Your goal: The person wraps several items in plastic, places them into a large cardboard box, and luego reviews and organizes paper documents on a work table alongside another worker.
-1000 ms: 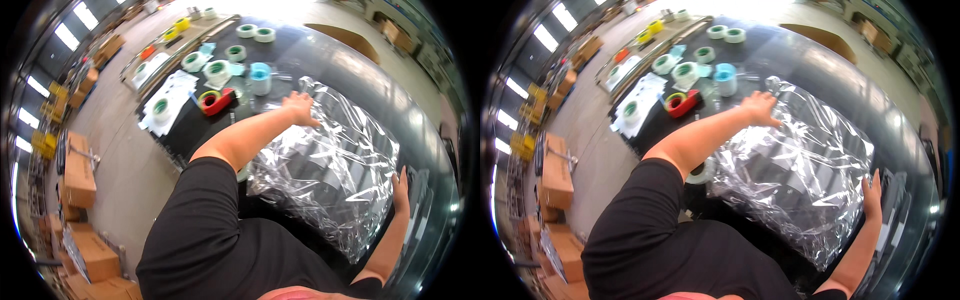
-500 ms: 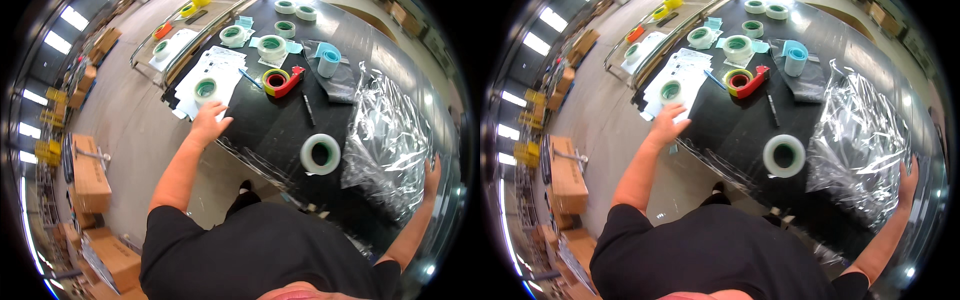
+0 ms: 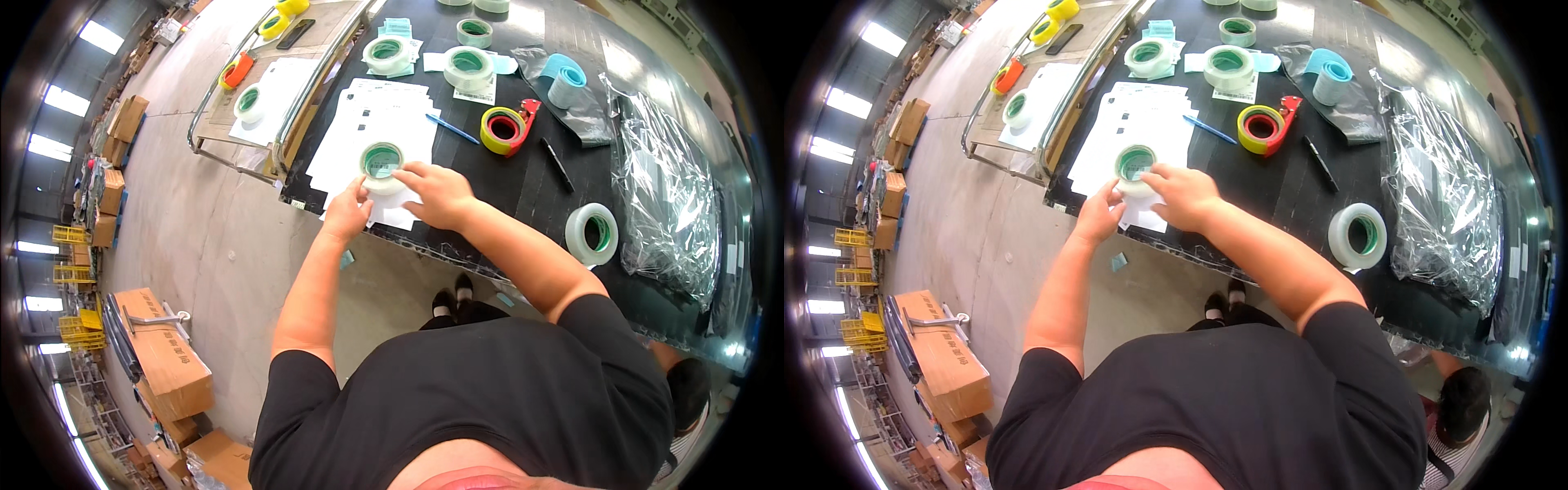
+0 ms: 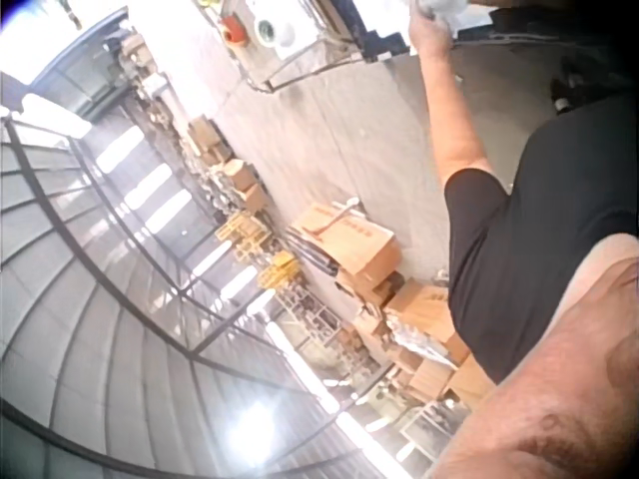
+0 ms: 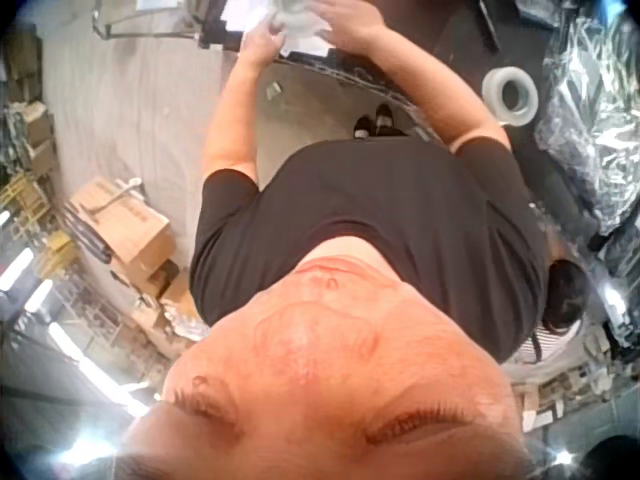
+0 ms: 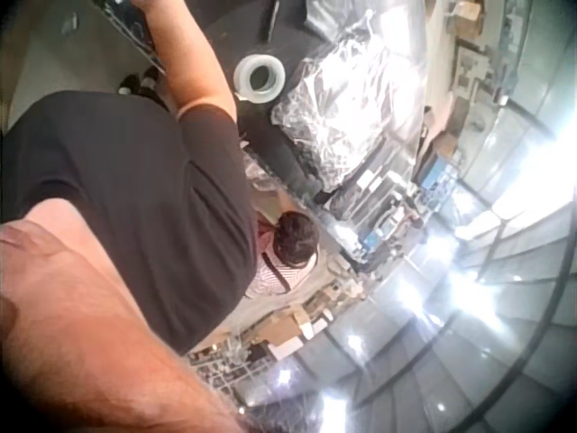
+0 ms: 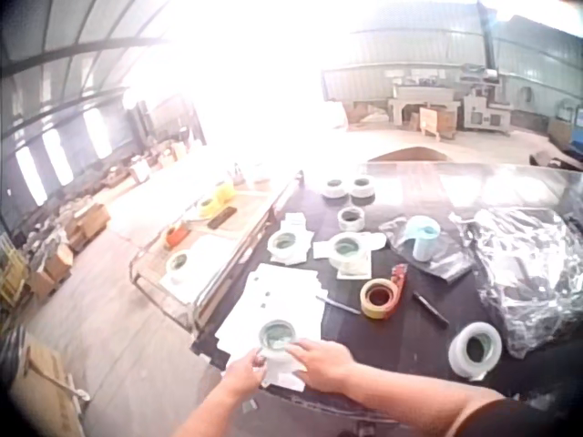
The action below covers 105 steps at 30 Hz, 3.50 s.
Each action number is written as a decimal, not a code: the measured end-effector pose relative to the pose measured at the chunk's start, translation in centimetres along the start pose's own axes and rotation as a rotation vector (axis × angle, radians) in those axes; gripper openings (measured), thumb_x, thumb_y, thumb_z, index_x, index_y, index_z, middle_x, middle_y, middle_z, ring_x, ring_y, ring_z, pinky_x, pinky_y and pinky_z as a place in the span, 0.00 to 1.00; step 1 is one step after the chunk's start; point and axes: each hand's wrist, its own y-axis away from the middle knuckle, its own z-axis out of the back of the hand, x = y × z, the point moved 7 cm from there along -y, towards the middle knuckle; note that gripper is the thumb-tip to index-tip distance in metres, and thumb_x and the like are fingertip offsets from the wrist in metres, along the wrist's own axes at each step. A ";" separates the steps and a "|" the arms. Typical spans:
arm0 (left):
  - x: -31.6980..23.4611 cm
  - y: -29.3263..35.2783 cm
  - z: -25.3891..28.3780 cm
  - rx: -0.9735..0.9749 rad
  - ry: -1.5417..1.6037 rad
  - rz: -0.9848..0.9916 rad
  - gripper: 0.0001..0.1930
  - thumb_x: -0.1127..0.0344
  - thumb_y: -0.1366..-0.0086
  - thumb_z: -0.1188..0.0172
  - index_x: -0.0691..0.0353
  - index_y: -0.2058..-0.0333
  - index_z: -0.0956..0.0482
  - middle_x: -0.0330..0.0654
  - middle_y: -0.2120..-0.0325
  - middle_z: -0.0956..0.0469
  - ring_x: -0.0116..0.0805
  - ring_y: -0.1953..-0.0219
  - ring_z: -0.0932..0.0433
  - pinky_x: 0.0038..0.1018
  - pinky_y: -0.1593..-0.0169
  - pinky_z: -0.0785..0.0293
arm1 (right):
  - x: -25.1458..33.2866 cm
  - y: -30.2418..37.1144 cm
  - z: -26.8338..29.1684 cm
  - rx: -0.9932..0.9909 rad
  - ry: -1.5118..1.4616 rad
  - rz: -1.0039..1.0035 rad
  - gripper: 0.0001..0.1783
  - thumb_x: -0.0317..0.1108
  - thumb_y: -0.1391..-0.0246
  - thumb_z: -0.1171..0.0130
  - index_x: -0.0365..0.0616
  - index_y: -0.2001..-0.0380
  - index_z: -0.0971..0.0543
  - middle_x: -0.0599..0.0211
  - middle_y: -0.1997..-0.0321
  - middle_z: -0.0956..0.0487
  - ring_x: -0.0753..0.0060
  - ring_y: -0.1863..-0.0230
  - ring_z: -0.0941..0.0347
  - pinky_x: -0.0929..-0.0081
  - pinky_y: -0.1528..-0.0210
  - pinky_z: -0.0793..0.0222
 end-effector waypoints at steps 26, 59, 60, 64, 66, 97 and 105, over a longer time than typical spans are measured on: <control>2.3 -9.9 3.3 0.008 -0.224 -0.405 0.45 0.64 0.52 0.26 0.68 0.37 0.39 0.46 0.49 0.24 0.48 0.46 0.29 0.37 0.43 0.30 | -3.7 2.7 -2.4 -0.244 0.148 -0.319 0.24 0.32 0.65 0.28 0.49 0.59 0.22 0.67 0.48 0.25 0.59 0.61 0.26 0.63 0.59 0.29; 5.4 -13.3 1.3 0.124 -0.077 -0.600 0.62 0.63 0.61 0.22 0.63 0.30 0.54 0.52 0.40 0.34 0.54 0.36 0.39 0.43 0.33 0.45 | 0.0 -4.1 -5.7 -0.193 0.206 -0.359 0.24 0.34 0.60 0.30 0.49 0.56 0.25 0.67 0.44 0.27 0.58 0.55 0.25 0.64 0.54 0.27; 5.1 -13.3 1.8 0.149 -0.046 -0.563 0.58 0.64 0.58 0.23 0.64 0.31 0.51 0.52 0.40 0.34 0.55 0.35 0.40 0.43 0.32 0.45 | -0.6 -4.2 -6.6 -0.143 0.217 -0.363 0.23 0.32 0.59 0.33 0.49 0.56 0.25 0.66 0.44 0.27 0.57 0.54 0.25 0.62 0.54 0.27; 5.3 -12.8 6.1 0.092 -0.172 -0.487 0.42 0.68 0.51 0.28 0.65 0.38 0.38 0.56 0.40 0.34 0.57 0.35 0.40 0.43 0.33 0.42 | -2.0 -3.9 -7.5 0.010 0.221 -0.400 0.21 0.30 0.58 0.35 0.49 0.56 0.24 0.64 0.44 0.27 0.55 0.54 0.24 0.61 0.54 0.26; 5.7 -13.2 9.1 0.030 -0.155 -0.485 0.36 0.69 0.49 0.30 0.66 0.41 0.33 0.55 0.42 0.31 0.56 0.37 0.37 0.43 0.35 0.40 | -2.3 -4.2 -7.6 0.041 0.206 -0.415 0.21 0.31 0.58 0.35 0.48 0.56 0.23 0.63 0.44 0.26 0.54 0.55 0.23 0.62 0.53 0.26; -2.1 -16.7 -1.8 0.231 -0.088 -0.717 0.22 0.62 0.41 0.35 0.66 0.50 0.23 0.54 0.45 0.27 0.58 0.36 0.38 0.46 0.35 0.41 | -3.2 -1.7 -7.9 -0.114 0.130 -0.311 0.35 0.35 0.57 0.35 0.58 0.41 0.26 0.76 0.31 0.34 0.67 0.65 0.29 0.71 0.57 0.27; 1.3 -16.4 -0.2 0.174 -0.007 -0.513 0.30 0.60 0.42 0.34 0.67 0.42 0.29 0.56 0.43 0.29 0.59 0.35 0.39 0.46 0.34 0.42 | -4.2 -2.1 -8.4 -0.198 0.118 -0.255 0.19 0.37 0.60 0.34 0.56 0.61 0.25 0.76 0.43 0.27 0.63 0.67 0.28 0.67 0.63 0.28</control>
